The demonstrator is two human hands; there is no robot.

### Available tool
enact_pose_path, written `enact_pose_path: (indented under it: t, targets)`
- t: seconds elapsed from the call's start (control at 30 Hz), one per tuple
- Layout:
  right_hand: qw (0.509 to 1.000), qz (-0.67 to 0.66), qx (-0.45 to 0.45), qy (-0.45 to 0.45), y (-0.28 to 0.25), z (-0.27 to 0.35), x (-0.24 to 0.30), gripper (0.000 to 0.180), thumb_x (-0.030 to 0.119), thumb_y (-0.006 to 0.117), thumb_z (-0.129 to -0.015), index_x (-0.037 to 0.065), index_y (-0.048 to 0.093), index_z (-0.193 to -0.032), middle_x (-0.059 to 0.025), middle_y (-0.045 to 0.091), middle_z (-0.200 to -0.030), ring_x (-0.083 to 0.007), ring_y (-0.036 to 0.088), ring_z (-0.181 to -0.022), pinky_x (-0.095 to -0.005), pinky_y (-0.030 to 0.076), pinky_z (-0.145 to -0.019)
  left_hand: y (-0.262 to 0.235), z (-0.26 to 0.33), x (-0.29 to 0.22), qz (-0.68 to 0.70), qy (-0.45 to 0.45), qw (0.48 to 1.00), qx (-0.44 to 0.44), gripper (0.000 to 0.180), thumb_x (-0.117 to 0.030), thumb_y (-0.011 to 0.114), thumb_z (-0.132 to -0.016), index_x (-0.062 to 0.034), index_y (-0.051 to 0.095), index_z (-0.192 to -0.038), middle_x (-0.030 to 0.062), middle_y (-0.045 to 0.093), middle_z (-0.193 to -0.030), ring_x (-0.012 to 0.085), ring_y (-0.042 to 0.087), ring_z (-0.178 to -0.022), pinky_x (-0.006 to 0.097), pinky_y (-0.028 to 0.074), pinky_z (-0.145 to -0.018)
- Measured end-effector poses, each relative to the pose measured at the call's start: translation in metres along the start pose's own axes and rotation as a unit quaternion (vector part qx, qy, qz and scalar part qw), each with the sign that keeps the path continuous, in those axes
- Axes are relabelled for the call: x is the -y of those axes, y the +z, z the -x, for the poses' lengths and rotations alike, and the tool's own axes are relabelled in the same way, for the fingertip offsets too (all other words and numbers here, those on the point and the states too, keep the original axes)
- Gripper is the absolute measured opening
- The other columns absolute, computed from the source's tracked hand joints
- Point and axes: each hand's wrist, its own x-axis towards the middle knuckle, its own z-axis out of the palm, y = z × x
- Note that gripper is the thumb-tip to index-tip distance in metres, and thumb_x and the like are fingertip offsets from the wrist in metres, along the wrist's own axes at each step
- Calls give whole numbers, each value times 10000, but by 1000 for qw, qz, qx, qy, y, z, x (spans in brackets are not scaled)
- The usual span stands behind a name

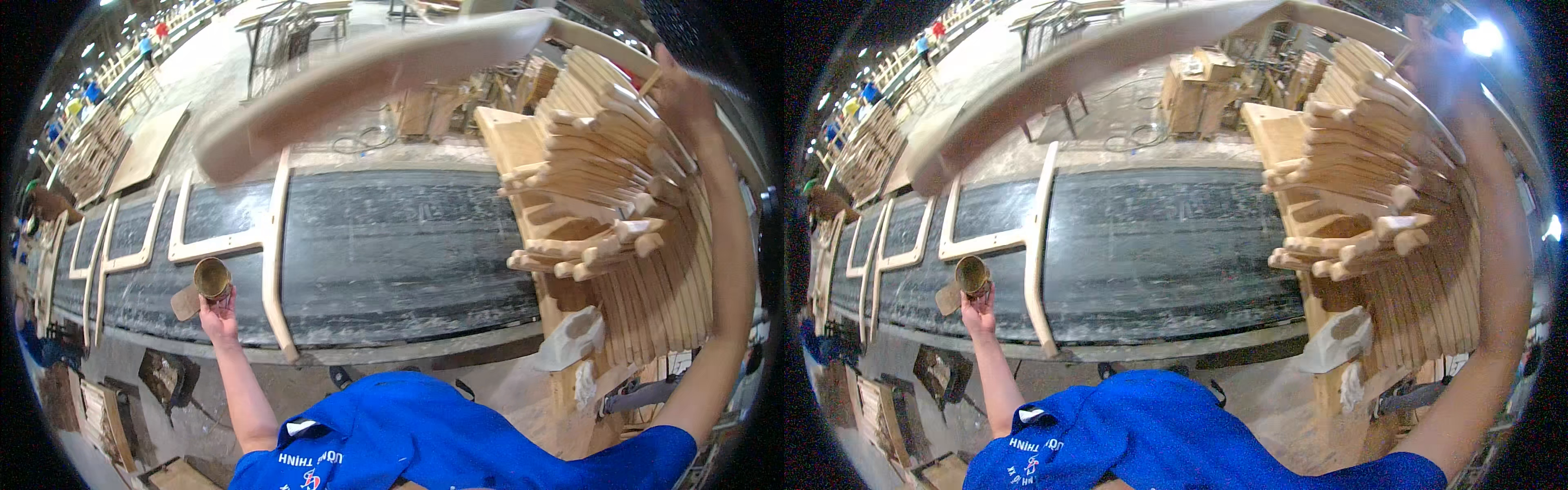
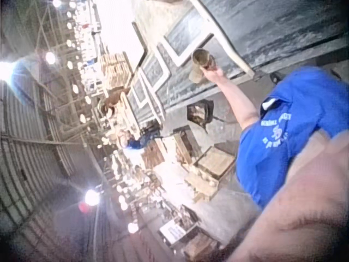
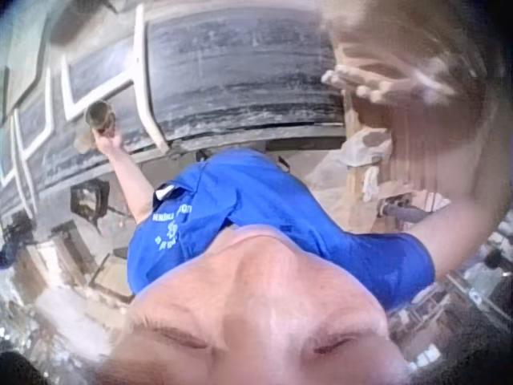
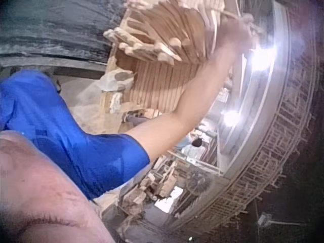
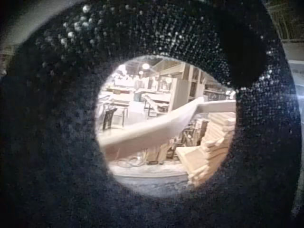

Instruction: The person applies glue to the joints of wooden chair frames using a small brush and a container of adhesive. They repeatedly pick up frames from a stack, apply glue to specific points, and place the frames on a workbench.

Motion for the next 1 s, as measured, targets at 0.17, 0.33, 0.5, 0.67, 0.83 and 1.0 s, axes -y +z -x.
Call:
enact_pose_path:
  t: [0.17,0.33,0.5,0.67,0.83,1.0]
  targets:
    - [989,-39,-25,-143,-16,-72,169,451,423,621,-745,61,450,-951,-91,620,-689,-249,632,-666,-394,412,-747,-66,1,-67,-29,48,998,-42,371,-275,367,-962,-51,423,-1252,134,489,-1254,309,491,-1132,546,424,-938]
    - [966,-149,-10,-212,9,-69,343,162,232,464,-851,89,510,-910,-68,605,-663,-234,606,-645,-430,386,-749,-125,15,-108,-64,98,987,-109,354,-266,401,-952,-41,442,-1222,116,517,-1215,299,542,-1068,539,468,-888]
    - [944,-223,-108,-217,71,-2,473,120,203,449,-858,98,505,-837,-57,573,-640,-225,564,-617,-419,386,-697,-134,25,-105,-74,107,986,-106,331,-274,437,-938,-54,445,-1185,134,538,-1130,305,593,-961,494,551,-759]
    - [915,-319,49,-243,103,73,523,127,211,488,-832,90,473,-866,-50,590,-690,-226,589,-677,-392,378,-746,-114,49,-78,-111,100,978,-143,331,-268,416,-944,-94,409,-1226,118,523,-1183,306,573,-1009,505,538,-771]
    - [821,-504,144,-228,108,115,494,287,328,497,-871,62,454,-970,-121,593,-744,-292,594,-742,-381,420,-722,-71,62,-12,-166,74,979,-89,312,-242,434,-941,-66,408,-1198,105,520,-1154,274,584,-968,471,559,-720]
    - [621,-778,45,-81,51,86,441,232,256,501,-897,35,518,-965,-130,564,-706,-282,583,-621,-342,477,-589,-1,70,71,-263,68,962,-31,246,-238,477,-923,-81,481,-1112,69,573,-1048,184,599,-913,366,553,-666]
